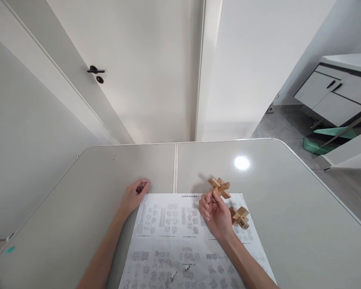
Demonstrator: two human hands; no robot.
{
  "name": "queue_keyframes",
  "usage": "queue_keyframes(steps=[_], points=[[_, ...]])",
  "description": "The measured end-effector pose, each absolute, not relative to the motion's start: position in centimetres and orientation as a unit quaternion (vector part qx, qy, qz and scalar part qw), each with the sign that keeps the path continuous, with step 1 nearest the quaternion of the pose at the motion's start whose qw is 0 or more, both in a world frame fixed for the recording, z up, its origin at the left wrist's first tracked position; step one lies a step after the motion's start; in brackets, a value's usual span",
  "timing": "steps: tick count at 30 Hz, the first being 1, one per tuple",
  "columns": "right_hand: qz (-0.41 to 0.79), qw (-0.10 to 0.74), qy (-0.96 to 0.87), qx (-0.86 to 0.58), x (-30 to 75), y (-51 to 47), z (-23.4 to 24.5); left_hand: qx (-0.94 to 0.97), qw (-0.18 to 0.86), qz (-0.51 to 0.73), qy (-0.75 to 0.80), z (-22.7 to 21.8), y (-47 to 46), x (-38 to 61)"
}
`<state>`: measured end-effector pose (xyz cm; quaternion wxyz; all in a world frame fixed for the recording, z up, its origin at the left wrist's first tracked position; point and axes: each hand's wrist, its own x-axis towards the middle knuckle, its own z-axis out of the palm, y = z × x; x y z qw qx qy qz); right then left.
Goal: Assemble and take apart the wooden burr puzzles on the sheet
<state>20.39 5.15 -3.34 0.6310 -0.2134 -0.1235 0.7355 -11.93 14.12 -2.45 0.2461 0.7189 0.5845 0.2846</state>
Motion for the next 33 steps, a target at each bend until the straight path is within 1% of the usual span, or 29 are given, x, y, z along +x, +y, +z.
queue_keyframes(steps=[4, 8, 11, 15, 18, 20, 22, 24, 27, 33], points=[[0.757, 0.593, -0.181, -0.206, 20.1, 4.9, -3.6, 0.724, 0.224, 0.299, 0.58, -2.3, 14.1, -11.8], [0.799, 0.527, -0.243, -0.157, 20.0, 4.6, -3.8, 0.733, 0.202, 0.326, 0.562, -1.7, 13.1, -10.3], [0.827, 0.476, -0.27, -0.128, 19.9, 4.3, -3.9, 0.739, 0.237, 0.329, 0.538, -1.0, 11.6, -7.8], [0.856, 0.421, -0.283, -0.101, 19.9, 4.0, -4.3, 0.713, 0.474, 0.292, 0.426, -0.6, 9.8, -4.0], [0.878, 0.379, -0.283, -0.074, 20.1, 4.0, -4.8, 0.65, 0.623, 0.294, 0.321, -1.0, 9.1, -1.7], [0.889, 0.355, -0.282, -0.059, 20.3, 4.0, -5.2, 0.598, 0.696, 0.302, 0.258, -1.5, 8.9, -0.6], [0.898, 0.335, -0.283, -0.049, 20.4, 4.1, -5.4, 0.56, 0.738, 0.305, 0.222, -1.8, 8.7, 0.2], [0.902, 0.321, -0.284, -0.047, 20.5, 4.0, -5.4, 0.537, 0.754, 0.31, 0.216, -1.9, 8.4, 0.6], [0.902, 0.317, -0.286, -0.062, 20.5, 4.0, -5.1, 0.522, 0.75, 0.331, 0.237, -1.8, 8.0, 0.9], [0.882, 0.344, -0.293, -0.134, 20.2, 3.9, -4.7, 0.562, 0.671, 0.372, 0.311, -1.7, 7.4, 0.5]])
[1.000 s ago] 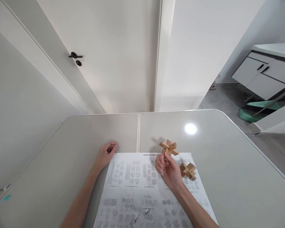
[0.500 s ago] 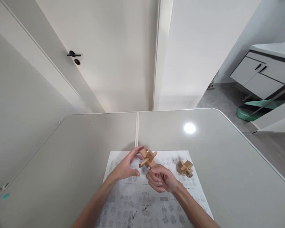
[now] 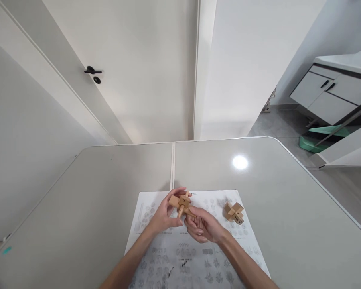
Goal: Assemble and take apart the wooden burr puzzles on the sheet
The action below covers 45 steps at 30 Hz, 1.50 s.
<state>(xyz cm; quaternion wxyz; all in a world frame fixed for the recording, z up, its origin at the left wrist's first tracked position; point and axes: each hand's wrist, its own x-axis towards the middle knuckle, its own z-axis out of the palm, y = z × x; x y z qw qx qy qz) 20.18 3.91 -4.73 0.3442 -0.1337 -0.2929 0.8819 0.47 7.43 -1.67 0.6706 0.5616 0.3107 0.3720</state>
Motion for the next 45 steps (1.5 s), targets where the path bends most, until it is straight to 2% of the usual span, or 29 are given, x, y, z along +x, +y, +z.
queue_keyframes(steps=[13, 30, 45], points=[[0.854, 0.365, -0.296, -0.225, 19.6, 3.5, -4.5, 0.625, 0.59, 0.368, 0.355, -2.0, 7.1, -0.2], [0.859, 0.358, -0.283, -0.231, 19.5, 3.2, -4.8, 0.653, 0.549, 0.384, 0.354, -1.4, 6.9, -0.1], [0.772, 0.455, -0.327, -0.3, 19.3, 3.6, -3.9, 0.697, 0.441, 0.427, 0.37, -1.6, 6.3, 0.6]])
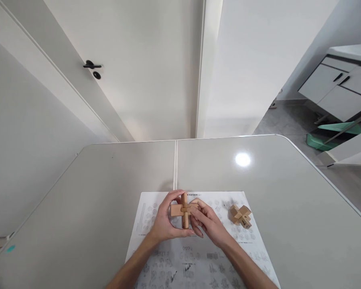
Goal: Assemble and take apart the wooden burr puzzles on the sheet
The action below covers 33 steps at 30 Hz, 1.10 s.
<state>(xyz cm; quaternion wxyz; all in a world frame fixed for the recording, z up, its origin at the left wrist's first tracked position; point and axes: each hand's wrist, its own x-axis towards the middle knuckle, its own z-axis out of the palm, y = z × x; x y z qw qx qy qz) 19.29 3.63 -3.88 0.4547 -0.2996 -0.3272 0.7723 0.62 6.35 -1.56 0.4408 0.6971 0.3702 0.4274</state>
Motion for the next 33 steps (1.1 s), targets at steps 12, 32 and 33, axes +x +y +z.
queue_keyframes(steps=[12, 32, 33], points=[[0.764, 0.457, -0.321, -0.323, 19.24, 3.73, -3.88, 0.72, 0.399, 0.439, 0.361, -1.95, 6.4, 0.68], [0.441, 0.533, -0.578, -0.432, 19.56, 3.42, -3.25, 0.703, 0.406, 0.409, 0.418, -1.63, 6.38, 0.77], [0.42, 0.53, -0.592, -0.438, 19.61, 3.49, -3.28, 0.704, 0.408, 0.401, 0.421, -1.54, 6.38, 0.81]])
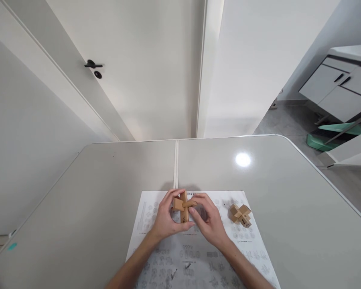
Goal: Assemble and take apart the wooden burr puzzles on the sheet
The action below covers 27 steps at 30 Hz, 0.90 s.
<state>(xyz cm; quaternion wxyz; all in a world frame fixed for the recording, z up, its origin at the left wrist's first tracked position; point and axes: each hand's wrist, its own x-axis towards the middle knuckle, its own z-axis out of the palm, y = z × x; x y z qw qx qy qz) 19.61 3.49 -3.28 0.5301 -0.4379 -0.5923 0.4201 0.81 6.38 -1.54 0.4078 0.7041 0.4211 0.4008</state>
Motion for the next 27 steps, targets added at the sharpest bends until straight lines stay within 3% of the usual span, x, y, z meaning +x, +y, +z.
queue_keyframes(steps=[8, 27], points=[[0.436, 0.505, -0.565, -0.486, 19.8, 3.5, -4.1, 0.715, 0.427, 0.336, 0.44, -1.7, 6.7, 0.8], [0.535, 0.487, -0.52, -0.454, 20.5, 3.6, -4.0, 0.735, 0.389, 0.335, 0.444, -1.4, 6.8, 0.3]])
